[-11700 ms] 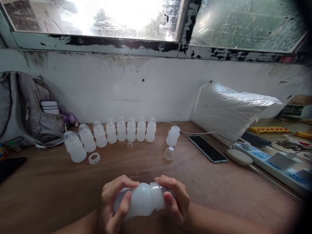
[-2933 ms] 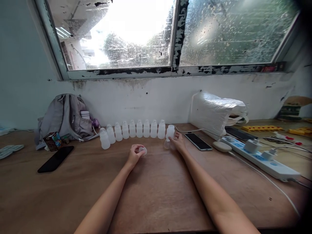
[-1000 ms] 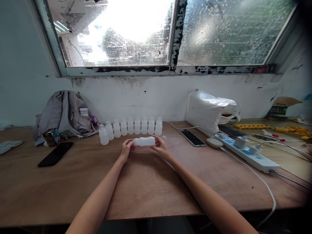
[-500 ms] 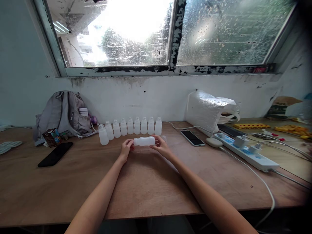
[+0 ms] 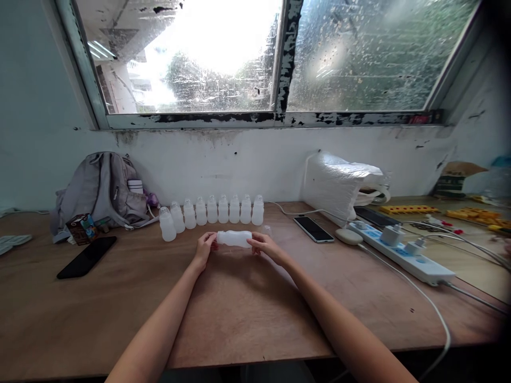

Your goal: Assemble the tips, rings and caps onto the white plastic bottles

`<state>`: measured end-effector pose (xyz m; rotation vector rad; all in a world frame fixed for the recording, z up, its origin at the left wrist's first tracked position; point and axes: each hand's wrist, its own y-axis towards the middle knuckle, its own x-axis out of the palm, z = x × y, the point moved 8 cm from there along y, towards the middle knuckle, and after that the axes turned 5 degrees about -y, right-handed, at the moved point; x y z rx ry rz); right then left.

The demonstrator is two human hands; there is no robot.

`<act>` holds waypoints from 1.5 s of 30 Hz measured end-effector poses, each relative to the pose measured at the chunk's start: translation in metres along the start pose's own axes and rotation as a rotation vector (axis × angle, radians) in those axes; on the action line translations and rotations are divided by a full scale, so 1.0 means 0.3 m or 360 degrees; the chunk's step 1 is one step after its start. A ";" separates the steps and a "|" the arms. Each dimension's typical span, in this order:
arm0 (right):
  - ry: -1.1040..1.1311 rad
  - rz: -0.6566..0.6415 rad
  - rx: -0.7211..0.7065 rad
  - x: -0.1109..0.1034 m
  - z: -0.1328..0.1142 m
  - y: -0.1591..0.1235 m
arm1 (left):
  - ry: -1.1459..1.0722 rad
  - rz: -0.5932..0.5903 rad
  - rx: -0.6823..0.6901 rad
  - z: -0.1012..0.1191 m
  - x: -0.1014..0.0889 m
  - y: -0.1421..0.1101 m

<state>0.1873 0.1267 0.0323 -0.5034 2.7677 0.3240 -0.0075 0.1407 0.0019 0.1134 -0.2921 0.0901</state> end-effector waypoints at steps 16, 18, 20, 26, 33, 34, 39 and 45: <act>-0.0107 0.0249 0.0229 -0.035 0.063 0.021 | -0.0169 -0.0065 -0.0074 -0.031 0.022 -0.002; -0.0084 0.0231 0.0162 -0.030 0.049 0.022 | -0.0203 -0.0066 -0.0108 -0.040 0.020 0.001; -0.0074 0.0197 0.0103 -0.021 0.037 0.022 | -0.0231 -0.0067 -0.0135 -0.045 0.017 0.004; -0.0064 0.0666 -0.0010 -0.105 0.004 -0.005 | -0.0263 -0.0021 -0.0160 -0.045 0.012 0.003; 0.0248 0.0366 -0.0180 -0.069 -0.033 -0.004 | -0.0194 0.0034 -0.0159 -0.037 0.007 -0.006; 0.0279 0.0342 -0.0144 -0.062 -0.022 -0.002 | -0.0184 0.0032 -0.0153 -0.035 0.005 -0.006; 0.0306 0.0410 -0.0053 -0.064 0.029 0.004 | -0.0123 -0.0021 -0.0136 -0.032 0.000 -0.002; 0.0349 0.0295 0.0283 -0.027 0.085 0.008 | -0.0017 -0.0108 -0.0094 -0.033 0.025 -0.012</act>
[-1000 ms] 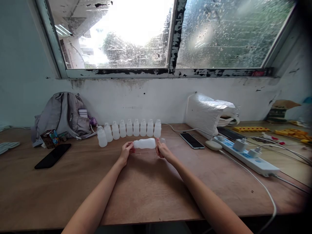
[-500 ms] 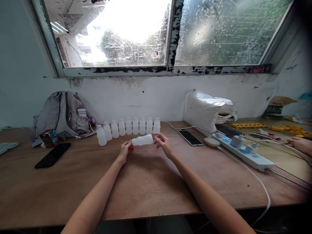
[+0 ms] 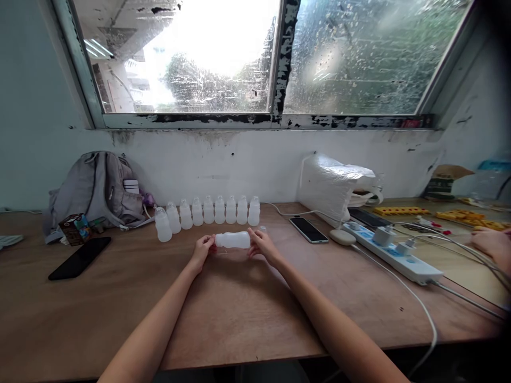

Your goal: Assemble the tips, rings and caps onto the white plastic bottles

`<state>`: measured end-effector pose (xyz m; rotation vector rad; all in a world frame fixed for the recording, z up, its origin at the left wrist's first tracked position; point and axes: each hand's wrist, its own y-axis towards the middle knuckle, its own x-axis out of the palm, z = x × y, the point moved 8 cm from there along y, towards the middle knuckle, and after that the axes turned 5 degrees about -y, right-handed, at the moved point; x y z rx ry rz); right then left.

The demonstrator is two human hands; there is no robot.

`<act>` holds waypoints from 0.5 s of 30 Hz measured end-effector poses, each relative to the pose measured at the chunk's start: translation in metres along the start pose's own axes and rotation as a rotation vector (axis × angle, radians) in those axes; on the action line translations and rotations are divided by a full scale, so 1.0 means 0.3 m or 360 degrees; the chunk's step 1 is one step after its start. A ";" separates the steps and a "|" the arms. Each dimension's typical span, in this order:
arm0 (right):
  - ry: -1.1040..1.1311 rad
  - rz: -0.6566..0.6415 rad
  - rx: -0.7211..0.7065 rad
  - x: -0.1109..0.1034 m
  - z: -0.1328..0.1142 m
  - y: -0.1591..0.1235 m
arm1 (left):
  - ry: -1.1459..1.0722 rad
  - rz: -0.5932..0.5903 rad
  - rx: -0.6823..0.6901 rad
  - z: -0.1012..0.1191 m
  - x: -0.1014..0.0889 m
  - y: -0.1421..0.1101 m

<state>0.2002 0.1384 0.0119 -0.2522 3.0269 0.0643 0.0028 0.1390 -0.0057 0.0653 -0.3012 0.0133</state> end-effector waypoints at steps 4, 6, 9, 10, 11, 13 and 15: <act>-0.0154 0.0010 0.0318 0.009 0.046 -0.008 | 0.0086 -0.0008 0.0048 0.006 0.015 -0.014; -0.0111 0.0033 0.0309 0.004 0.036 -0.014 | 0.0120 0.0029 0.0080 0.008 0.010 -0.014; 0.0108 -0.0109 0.0096 0.020 -0.012 -0.024 | 0.0150 0.0111 0.0114 0.008 -0.006 -0.008; 0.0151 -0.0178 0.0041 0.028 -0.024 -0.028 | 0.0154 0.0130 0.0119 0.007 -0.010 -0.006; 0.0167 -0.0225 0.0009 0.034 -0.029 -0.030 | 0.0156 0.0144 0.0123 0.007 -0.013 -0.004; 0.0135 -0.0235 0.0027 0.036 -0.022 -0.028 | 0.0154 0.0154 0.0131 0.008 -0.015 -0.003; 0.0043 -0.0172 0.0148 0.028 0.005 -0.022 | 0.0150 0.0149 0.0138 0.012 -0.013 -0.005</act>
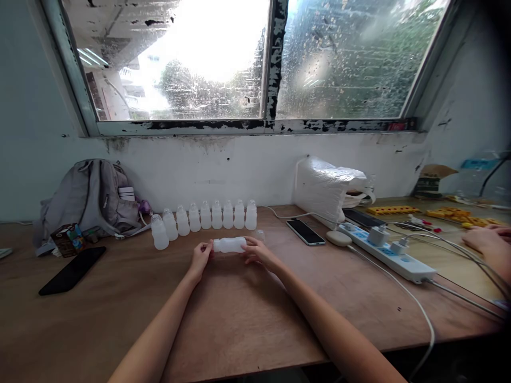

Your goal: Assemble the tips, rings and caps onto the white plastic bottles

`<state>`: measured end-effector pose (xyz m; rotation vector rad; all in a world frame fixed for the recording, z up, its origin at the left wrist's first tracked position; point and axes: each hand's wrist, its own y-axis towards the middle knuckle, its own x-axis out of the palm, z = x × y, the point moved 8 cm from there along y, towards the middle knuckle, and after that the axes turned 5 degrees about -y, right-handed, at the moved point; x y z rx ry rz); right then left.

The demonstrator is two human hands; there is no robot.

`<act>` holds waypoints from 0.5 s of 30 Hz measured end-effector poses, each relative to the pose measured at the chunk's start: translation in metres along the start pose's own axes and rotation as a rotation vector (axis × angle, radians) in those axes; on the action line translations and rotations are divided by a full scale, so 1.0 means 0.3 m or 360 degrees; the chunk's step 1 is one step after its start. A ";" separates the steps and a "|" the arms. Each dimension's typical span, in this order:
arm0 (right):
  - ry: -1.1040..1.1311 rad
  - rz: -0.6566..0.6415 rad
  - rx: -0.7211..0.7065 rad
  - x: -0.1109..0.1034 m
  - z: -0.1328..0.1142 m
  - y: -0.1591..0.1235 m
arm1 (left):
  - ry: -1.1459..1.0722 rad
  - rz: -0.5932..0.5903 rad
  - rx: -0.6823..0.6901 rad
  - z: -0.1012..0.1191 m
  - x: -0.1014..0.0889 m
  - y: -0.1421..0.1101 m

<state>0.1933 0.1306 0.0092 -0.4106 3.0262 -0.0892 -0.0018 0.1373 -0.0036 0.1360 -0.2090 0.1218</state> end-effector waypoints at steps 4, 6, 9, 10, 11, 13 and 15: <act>-0.0043 0.0124 0.0139 -0.028 0.022 0.002 | -0.0003 -0.0032 -0.0002 0.007 0.008 -0.007; 0.0034 0.0090 0.0003 -0.029 -0.004 0.000 | 0.0000 -0.0041 -0.0003 0.008 0.009 -0.009; -0.0006 0.0002 -0.0008 -0.020 -0.006 -0.003 | -0.0002 -0.0044 -0.0001 0.006 0.008 -0.008; -0.0047 0.0011 0.0058 -0.021 0.005 -0.003 | -0.0005 -0.0048 -0.0003 0.004 0.007 -0.006; -0.0076 0.0031 0.0120 -0.024 0.015 -0.003 | -0.0009 -0.0053 -0.0006 0.001 0.006 -0.004; -0.0062 0.0049 0.0142 -0.026 0.017 -0.005 | -0.0017 -0.0067 -0.0018 -0.007 0.006 0.000; 0.0015 -0.0017 0.0028 -0.014 -0.005 -0.007 | -0.0021 -0.0082 -0.0027 -0.012 0.006 0.003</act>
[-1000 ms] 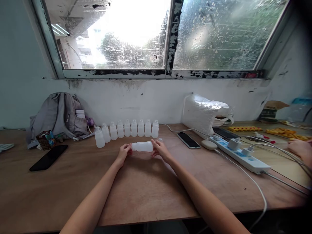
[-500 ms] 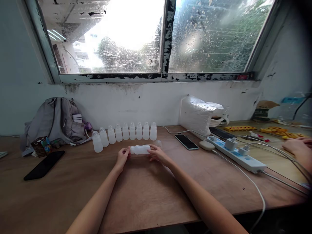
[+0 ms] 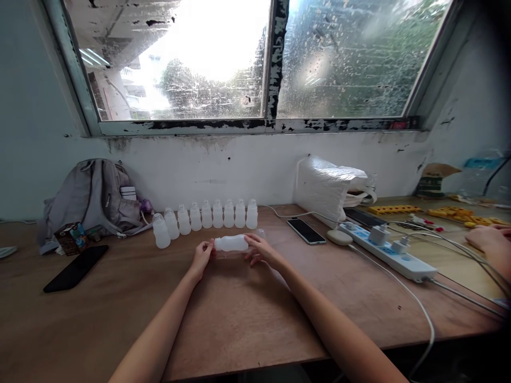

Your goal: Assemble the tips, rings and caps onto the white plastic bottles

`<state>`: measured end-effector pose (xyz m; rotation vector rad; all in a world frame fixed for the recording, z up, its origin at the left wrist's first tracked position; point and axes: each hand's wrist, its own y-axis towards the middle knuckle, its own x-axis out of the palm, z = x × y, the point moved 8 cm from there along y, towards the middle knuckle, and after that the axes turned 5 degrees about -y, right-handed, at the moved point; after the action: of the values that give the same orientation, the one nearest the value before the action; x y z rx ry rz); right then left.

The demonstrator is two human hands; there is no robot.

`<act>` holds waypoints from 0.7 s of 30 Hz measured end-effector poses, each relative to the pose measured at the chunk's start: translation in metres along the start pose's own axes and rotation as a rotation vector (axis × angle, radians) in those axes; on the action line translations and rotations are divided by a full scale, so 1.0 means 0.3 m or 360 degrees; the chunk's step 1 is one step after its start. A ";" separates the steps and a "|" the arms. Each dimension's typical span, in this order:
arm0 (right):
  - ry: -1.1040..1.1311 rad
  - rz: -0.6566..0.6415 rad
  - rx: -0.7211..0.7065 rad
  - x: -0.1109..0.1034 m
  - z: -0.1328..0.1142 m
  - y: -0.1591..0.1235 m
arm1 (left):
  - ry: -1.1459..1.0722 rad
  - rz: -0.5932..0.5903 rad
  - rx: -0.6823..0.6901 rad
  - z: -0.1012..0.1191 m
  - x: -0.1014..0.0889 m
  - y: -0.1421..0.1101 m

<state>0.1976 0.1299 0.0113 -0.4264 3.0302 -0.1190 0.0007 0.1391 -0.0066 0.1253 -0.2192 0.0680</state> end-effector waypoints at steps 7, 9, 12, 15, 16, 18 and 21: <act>-0.0070 0.0108 0.0153 -0.008 0.023 0.005 | 0.0017 -0.0105 0.0052 0.014 0.021 -0.011; 0.0003 0.0090 0.0108 -0.005 0.014 0.004 | 0.0024 -0.0115 0.0076 0.021 0.026 -0.015; 0.0088 -0.0068 -0.0059 0.015 -0.018 -0.003 | 0.0030 -0.0110 0.0102 0.030 0.027 -0.017; -0.0017 -0.0135 -0.0006 0.023 -0.007 -0.007 | 0.0029 -0.0110 0.0123 0.039 0.023 -0.015; -0.0059 -0.0125 0.0030 0.022 0.001 -0.006 | 0.0027 -0.0111 0.0127 0.042 0.022 -0.015; -0.0094 -0.0083 0.0045 0.019 0.004 -0.003 | 0.0020 -0.0106 0.0121 0.044 0.022 -0.016; -0.0056 -0.0039 -0.0087 0.020 -0.023 -0.003 | -0.0004 -0.0101 0.0070 0.044 0.025 -0.022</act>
<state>0.1916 0.1278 0.0177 -0.4647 3.0001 -0.0302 0.0058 0.1312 0.0070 0.1762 -0.2163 0.0097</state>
